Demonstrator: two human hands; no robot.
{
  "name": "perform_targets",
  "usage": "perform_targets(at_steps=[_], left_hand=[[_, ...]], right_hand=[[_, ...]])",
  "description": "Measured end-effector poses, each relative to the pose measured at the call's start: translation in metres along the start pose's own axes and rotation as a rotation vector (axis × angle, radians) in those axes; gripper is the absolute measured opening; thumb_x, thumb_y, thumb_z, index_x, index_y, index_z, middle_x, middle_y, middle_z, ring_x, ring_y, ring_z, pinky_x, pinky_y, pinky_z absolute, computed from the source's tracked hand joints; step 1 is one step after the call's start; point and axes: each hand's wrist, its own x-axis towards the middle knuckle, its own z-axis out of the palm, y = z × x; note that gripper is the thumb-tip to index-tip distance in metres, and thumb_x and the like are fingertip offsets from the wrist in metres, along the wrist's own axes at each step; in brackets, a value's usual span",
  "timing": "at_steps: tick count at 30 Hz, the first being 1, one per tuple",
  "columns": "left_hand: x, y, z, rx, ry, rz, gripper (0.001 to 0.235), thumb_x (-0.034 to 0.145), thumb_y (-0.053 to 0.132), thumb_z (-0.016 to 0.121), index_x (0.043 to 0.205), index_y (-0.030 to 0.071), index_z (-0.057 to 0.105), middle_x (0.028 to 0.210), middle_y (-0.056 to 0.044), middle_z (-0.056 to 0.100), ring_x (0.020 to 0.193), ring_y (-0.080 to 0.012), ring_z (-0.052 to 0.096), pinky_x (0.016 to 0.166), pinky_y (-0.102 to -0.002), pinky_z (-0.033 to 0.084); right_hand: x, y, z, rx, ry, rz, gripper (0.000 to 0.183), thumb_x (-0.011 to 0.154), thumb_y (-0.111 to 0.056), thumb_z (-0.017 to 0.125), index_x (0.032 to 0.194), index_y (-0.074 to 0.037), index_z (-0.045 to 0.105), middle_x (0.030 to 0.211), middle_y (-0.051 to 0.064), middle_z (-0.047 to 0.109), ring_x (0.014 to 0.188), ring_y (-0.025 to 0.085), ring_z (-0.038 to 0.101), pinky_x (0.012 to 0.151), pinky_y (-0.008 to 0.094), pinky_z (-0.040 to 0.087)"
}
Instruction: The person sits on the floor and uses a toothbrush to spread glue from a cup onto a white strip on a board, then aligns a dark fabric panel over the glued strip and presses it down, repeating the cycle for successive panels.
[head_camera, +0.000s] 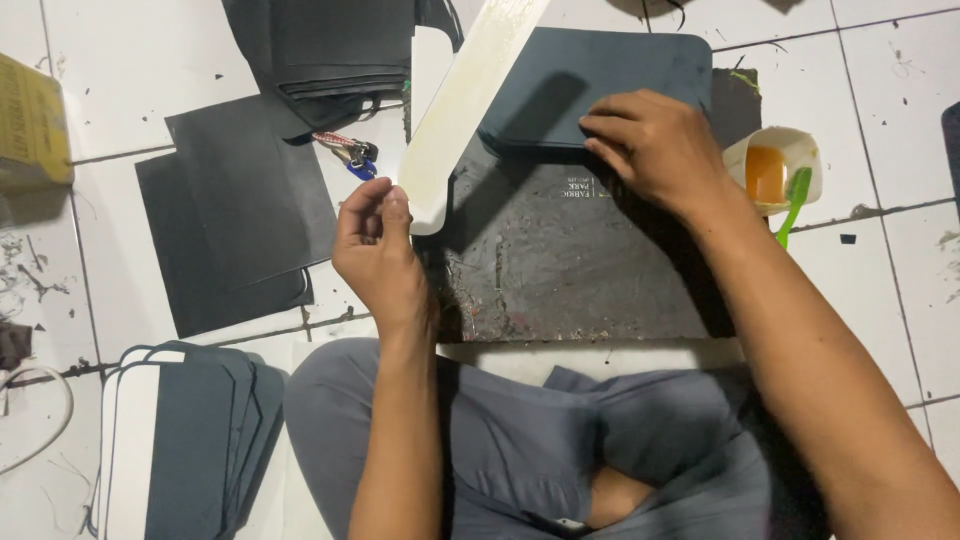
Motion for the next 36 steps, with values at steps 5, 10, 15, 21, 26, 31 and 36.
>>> perform_targets(at_steps=[5, 10, 15, 21, 26, 31, 36], left_hand=[[0.000, 0.000, 0.001, -0.015, 0.014, -0.030, 0.020, 0.096, 0.006, 0.067, 0.115, 0.000, 0.067, 0.094, -0.007, 0.068, 0.082, -0.0095, 0.061, 0.075, -0.021, 0.053], [-0.001, 0.004, 0.002, -0.033, 0.011, -0.072, 0.021, 0.095, 0.006, 0.067, 0.116, -0.001, 0.067, 0.095, -0.007, 0.067, 0.084, -0.0096, 0.061, 0.079, -0.022, 0.054], [0.000, -0.005, 0.003, -0.078, 0.001, -0.086, 0.021, 0.095, 0.002, 0.067, 0.115, -0.001, 0.067, 0.091, -0.006, 0.067, 0.081, -0.0083, 0.061, 0.076, -0.020, 0.053], [-0.001, -0.004, 0.005, -0.076, -0.002, -0.118, 0.020, 0.096, 0.003, 0.065, 0.116, -0.001, 0.067, 0.093, -0.006, 0.066, 0.082, -0.0087, 0.060, 0.076, -0.020, 0.053], [-0.002, -0.005, 0.010, -0.089, 0.056, -0.068, 0.019, 0.094, 0.006, 0.070, 0.112, 0.000, 0.068, 0.087, -0.006, 0.065, 0.077, -0.0094, 0.060, 0.075, -0.022, 0.051], [-0.006, -0.005, 0.014, -0.096, 0.096, -0.016, 0.020, 0.093, 0.011, 0.074, 0.110, 0.003, 0.069, 0.080, -0.004, 0.063, 0.072, -0.0098, 0.059, 0.074, -0.023, 0.050], [-0.007, -0.011, 0.015, -0.081, 0.083, -0.003, 0.020, 0.093, 0.011, 0.075, 0.110, 0.002, 0.069, 0.080, -0.005, 0.064, 0.071, -0.0108, 0.061, 0.071, -0.024, 0.051]], right_hand=[[0.005, 0.008, 0.004, -0.077, -0.021, -0.080, 0.017, 0.093, -0.008, 0.080, 0.110, -0.009, 0.083, 0.111, 0.001, 0.080, 0.080, 0.016, 0.070, 0.071, 0.028, 0.060], [0.001, 0.009, 0.008, -0.114, -0.054, -0.077, 0.017, 0.096, -0.019, 0.080, 0.111, -0.012, 0.083, 0.109, 0.001, 0.079, 0.079, 0.015, 0.069, 0.067, 0.028, 0.059], [-0.001, 0.003, 0.007, -0.125, 0.019, -0.128, 0.016, 0.094, -0.011, 0.082, 0.109, -0.010, 0.084, 0.106, 0.003, 0.080, 0.074, 0.014, 0.069, 0.064, 0.025, 0.058], [-0.011, 0.012, 0.022, -0.049, 0.077, -0.058, 0.005, 0.100, -0.002, 0.078, 0.101, -0.007, 0.078, 0.092, 0.005, 0.077, 0.061, 0.014, 0.062, 0.054, 0.024, 0.051], [-0.031, -0.026, 0.008, -0.284, 0.324, -0.147, 0.006, 0.102, -0.014, 0.074, 0.099, -0.010, 0.076, 0.092, 0.004, 0.074, 0.072, 0.014, 0.066, 0.068, 0.026, 0.051], [-0.093, -0.079, 0.008, -0.309, 0.417, -0.117, 0.013, 0.100, -0.023, 0.072, 0.099, -0.011, 0.077, 0.092, 0.005, 0.070, 0.082, 0.022, 0.070, 0.081, 0.036, 0.057], [-0.129, -0.117, 0.008, -0.225, 0.315, -0.053, 0.010, 0.097, -0.017, 0.070, 0.098, -0.008, 0.074, 0.092, 0.008, 0.069, 0.081, 0.024, 0.070, 0.078, 0.037, 0.057]])
